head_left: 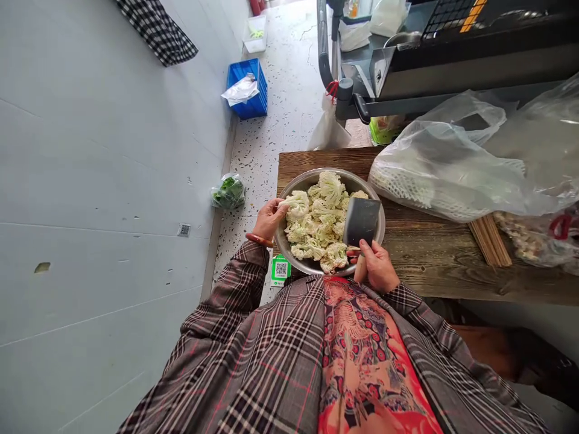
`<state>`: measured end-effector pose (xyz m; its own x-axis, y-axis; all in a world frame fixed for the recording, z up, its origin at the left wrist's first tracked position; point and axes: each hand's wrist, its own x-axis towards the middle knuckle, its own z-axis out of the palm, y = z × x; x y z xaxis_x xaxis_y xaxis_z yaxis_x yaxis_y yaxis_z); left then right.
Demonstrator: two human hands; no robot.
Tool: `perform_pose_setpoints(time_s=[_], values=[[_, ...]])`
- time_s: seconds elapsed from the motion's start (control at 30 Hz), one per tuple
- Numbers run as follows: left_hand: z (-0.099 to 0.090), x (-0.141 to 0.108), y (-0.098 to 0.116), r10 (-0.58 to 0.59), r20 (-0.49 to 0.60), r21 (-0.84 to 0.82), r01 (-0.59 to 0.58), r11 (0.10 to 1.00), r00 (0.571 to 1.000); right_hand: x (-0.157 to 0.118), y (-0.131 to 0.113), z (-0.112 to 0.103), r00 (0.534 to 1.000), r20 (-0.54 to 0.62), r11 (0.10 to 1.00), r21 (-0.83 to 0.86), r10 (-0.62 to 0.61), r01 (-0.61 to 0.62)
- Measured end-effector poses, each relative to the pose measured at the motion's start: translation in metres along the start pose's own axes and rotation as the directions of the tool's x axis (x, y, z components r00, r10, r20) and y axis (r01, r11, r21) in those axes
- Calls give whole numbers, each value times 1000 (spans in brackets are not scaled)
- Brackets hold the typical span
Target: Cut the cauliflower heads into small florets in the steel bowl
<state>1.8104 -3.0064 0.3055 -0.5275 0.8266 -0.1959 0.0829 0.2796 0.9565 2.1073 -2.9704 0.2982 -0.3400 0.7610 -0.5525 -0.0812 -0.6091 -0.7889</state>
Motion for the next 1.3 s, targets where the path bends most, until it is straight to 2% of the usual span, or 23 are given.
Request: perform_pose_setpoints(time_s=[0.1, 0.17, 0.27, 0.33, 0.43, 0.53, 0.67, 0.8, 0.9, 1.0, 1.1, 1.17, 1.23, 1.3], values=[[8, -30, 21, -3, 109, -292, 35, 956, 994, 11, -13, 13, 996, 82, 999, 14, -32, 31], [19, -50, 31, 1, 186, -394, 73, 916, 983, 19, -20, 24, 989, 140, 999, 41, -39, 33], [34, -73, 41, -2, 291, -416, 128, 900, 957, 24, -22, 39, 985, 172, 997, 71, -9, -3], [42, -85, 42, 14, 315, -369, 109, 923, 949, 22, -19, 45, 978, 207, 997, 73, -2, -13], [52, -98, 39, 37, 226, -300, 33, 953, 973, 13, -10, 47, 962, 273, 996, 89, -2, -23], [61, -111, 33, 16, 89, -311, 12, 950, 996, 4, -6, 46, 965, 258, 989, 127, 46, -82], [77, -126, 24, 34, 66, -320, -11, 947, 997, -2, -6, 46, 967, 249, 982, 162, 51, -93], [88, -131, 18, -6, -31, -250, -2, 968, 1000, -10, -4, 47, 967, 254, 991, 121, 31, -64], [87, -131, 15, -43, -36, -270, 31, 962, 998, -16, -3, 44, 955, 293, 994, 78, 50, -76], [78, -129, 14, -11, -64, -207, -2, 978, 998, -16, -4, 37, 967, 248, 998, 28, 51, -60], [69, -129, 10, 38, -133, -58, -46, 997, 990, -13, -8, 26, 978, 199, 997, -41, -59, 69], [66, -129, 7, 38, -160, -23, -42, 999, 986, -13, -12, 18, 961, 195, 959, -170, -193, 227], [66, -131, 5, 14, -172, -40, -21, 999, 985, -14, -15, 12, 891, 266, 825, -349, -368, 444], [68, -132, 6, -16, -175, -56, 6, 998, 984, -17, -19, 9, 764, 412, 599, -476, -496, 645]])
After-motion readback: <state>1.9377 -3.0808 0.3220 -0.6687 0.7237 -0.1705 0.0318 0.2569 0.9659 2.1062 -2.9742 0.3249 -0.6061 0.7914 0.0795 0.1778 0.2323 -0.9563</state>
